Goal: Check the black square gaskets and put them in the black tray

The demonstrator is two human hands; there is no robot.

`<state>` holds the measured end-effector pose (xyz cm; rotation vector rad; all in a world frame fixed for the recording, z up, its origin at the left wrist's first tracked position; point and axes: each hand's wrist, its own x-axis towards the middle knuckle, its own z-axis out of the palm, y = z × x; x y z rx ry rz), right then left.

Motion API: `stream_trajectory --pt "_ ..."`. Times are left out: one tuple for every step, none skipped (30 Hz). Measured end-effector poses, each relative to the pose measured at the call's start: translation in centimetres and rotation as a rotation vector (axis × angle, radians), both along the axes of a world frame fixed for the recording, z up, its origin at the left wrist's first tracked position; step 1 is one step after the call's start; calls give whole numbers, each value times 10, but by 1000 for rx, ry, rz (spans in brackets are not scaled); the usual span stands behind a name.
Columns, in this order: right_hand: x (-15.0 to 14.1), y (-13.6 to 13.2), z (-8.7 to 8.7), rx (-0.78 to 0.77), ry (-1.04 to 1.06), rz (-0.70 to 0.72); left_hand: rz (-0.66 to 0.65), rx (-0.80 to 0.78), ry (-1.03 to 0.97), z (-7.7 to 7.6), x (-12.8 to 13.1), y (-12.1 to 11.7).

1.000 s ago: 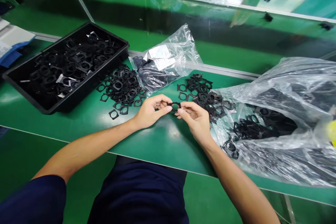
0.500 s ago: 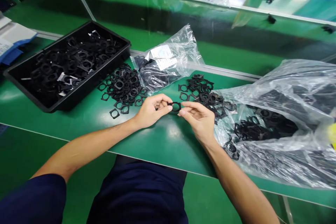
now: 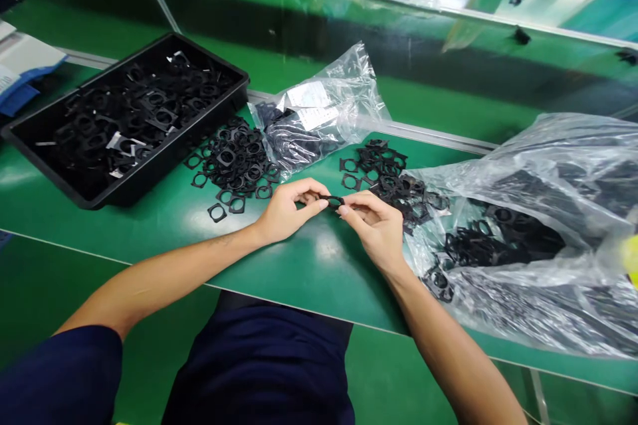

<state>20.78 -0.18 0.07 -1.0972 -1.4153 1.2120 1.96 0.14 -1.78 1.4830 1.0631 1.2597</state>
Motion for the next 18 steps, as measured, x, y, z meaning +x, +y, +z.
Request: stream_trajectory --pt "0 1 -1 24 -2 3 -2 35 14 -1 0 0" --pt "0 1 -1 48 -5 6 -5 76 32 -1 1 -1" --pt "1 1 -1 71 -9 7 -9 119 53 0 1 -1" --pt "1 1 -1 91 -15 9 -12 163 75 0 1 -2" --pt "1 1 0 107 -22 11 -12 207 98 1 1 -2" --pt "2 0 0 121 -28 11 -9 246 120 2 1 -3" --pt "2 0 1 133 -34 11 -6 280 139 3 1 -3" --pt "2 0 2 141 -41 12 -1 305 156 4 1 -3" --pt "2 -1 3 147 -47 12 4 322 172 4 1 -3" --pt "1 -1 3 153 -56 12 8 334 184 4 0 -3" --pt "1 -2 4 161 -66 11 12 339 193 4 0 -3" --pt "1 -3 4 170 -78 9 16 340 198 4 0 -3" --pt "0 -3 4 176 -90 9 20 338 198 4 0 -3" --pt "0 -4 5 177 -99 10 24 330 196 4 -1 -3" --pt "0 -4 4 169 -105 10 25 316 192 3 -1 -3" --pt "0 -5 4 153 -104 10 24 299 187 3 -1 -3" --pt "0 -5 4 132 -97 9 20 278 181 3 -1 -4" --pt "0 -4 3 108 -84 8 15 260 172 2 -1 -4"
